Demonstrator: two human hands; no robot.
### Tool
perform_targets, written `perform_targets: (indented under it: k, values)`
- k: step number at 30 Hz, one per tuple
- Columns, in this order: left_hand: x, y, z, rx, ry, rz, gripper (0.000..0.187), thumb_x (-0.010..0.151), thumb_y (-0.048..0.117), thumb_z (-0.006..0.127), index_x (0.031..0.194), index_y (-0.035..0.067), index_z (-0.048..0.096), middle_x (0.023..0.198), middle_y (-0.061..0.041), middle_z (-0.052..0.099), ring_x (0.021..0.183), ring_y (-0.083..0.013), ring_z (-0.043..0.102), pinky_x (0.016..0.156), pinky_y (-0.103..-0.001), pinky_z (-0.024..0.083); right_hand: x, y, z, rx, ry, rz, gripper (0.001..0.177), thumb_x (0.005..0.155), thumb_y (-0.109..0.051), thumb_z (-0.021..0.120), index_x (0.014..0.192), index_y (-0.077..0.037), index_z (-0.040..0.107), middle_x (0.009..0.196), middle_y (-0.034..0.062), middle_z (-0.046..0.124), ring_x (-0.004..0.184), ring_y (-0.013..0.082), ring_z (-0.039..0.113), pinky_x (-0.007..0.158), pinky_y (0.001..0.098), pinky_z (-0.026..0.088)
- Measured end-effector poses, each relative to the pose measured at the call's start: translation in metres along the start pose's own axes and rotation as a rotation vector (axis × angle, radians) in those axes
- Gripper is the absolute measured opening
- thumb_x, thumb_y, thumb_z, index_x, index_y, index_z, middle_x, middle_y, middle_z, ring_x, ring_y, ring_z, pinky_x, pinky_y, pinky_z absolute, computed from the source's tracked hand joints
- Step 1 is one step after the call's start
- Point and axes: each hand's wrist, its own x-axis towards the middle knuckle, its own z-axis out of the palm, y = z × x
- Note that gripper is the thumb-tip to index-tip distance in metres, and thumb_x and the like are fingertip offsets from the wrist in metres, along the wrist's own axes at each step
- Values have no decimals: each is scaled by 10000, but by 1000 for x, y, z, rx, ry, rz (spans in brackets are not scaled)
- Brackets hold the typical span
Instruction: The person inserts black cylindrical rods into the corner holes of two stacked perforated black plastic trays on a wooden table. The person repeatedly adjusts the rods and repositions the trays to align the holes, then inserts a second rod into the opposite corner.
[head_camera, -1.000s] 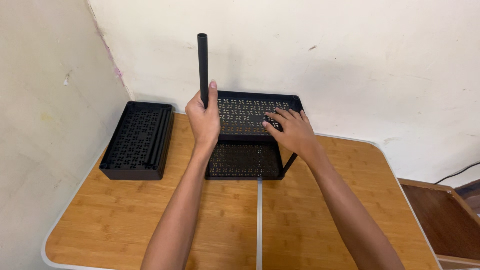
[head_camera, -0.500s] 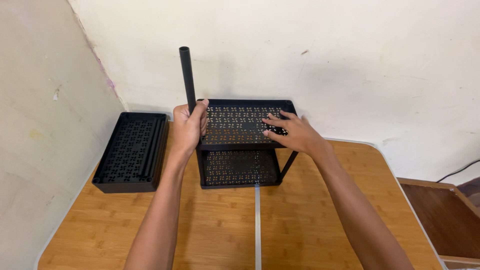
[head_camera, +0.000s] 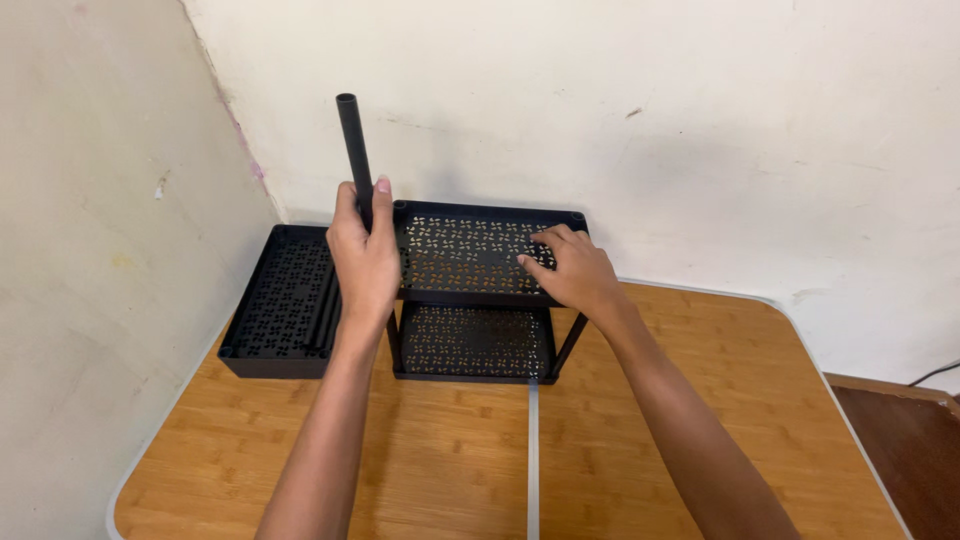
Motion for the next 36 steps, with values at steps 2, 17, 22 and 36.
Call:
perform_targets:
  k: [2,17,22,36]
  values:
    - [3,2,8,-42,41,-22,357,1086,299,550,785,114,502,566,57,416,515,-20,347,442,-281,283,3,-4,1,-28,15,15,491,913,-506,621,1263,-167,685,1339,48,621,1237,277,555,1005,458,472]
    - [21,-14,6,-323,-214,-156,463,1046,319,584,630,163,456,491,69,394,411,-41,338,377,-248,257,19,4,5,-106,-94,30,541,936,-551,534,1414,-304,578,1538,-53,477,1455,191,364,1229,541,178]
    - [12,17,6,-126,-103,-68,335,1076,364,503,830,137,510,589,62,398,505,-41,355,436,-264,285,17,11,12,-155,-131,55,545,954,-544,494,1461,-346,523,1578,-78,426,1483,177,323,1240,578,123]
    - [48,37,33,-14,155,58,524,1074,512,408,721,143,528,512,65,380,431,-56,326,420,-284,246,15,6,8,-139,-119,73,519,973,-521,478,1455,-337,535,1581,-73,434,1492,178,325,1249,582,116]
